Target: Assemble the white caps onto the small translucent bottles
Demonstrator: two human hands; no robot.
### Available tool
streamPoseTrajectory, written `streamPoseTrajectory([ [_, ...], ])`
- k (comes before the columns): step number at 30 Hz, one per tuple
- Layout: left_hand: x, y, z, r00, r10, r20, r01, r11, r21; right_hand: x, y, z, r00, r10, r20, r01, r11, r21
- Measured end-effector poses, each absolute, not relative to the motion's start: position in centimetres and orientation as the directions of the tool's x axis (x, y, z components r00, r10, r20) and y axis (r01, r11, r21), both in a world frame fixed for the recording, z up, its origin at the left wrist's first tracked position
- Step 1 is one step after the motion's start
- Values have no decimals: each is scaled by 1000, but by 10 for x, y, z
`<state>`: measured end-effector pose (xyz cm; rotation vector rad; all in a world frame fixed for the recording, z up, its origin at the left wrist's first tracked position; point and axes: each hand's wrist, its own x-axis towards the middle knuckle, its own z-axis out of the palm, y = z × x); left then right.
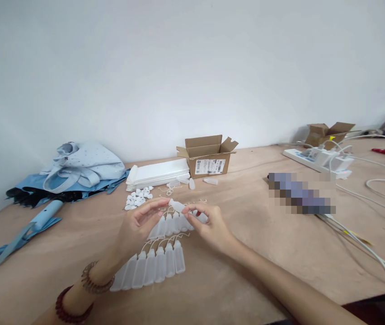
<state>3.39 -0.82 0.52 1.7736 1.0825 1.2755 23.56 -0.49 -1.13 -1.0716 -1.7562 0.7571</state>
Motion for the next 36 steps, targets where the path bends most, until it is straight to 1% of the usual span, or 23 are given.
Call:
streamPoseTrajectory([
  [4,34,-6,4,138,921,364,230,-388,893,235,-6,-10,-210,904,371,331,423,-843],
  [7,33,-5,0,131,904,408,274,-428,861,234,-6,-9,-234,898,373,323,434,-841],
  [9,33,-5,-1,160,863,479,337,-504,795,234,-7,-9,-250,893,375,317,441,-840],
  [11,33,-7,-1,208,810,549,408,-581,704,234,-8,-9,-254,893,371,310,439,-843],
  [13,34,-9,0,251,766,592,456,-633,625,233,-8,-10,-252,902,351,295,417,-860],
  [17,37,-13,0,319,701,638,480,-700,529,232,-7,-12,-259,918,301,258,366,-894],
  [20,38,-15,-2,375,655,656,461,-745,481,233,-7,-12,-285,914,289,263,365,-893],
  [24,39,-16,-2,426,625,654,446,-774,449,233,-7,-12,-332,892,306,259,399,-880],
  [29,38,-17,6,459,627,630,427,-777,462,234,-7,-13,-364,854,372,315,489,-814],
  [36,37,-19,6,420,619,663,423,-780,461,233,-9,-10,-340,870,356,317,463,-828],
])
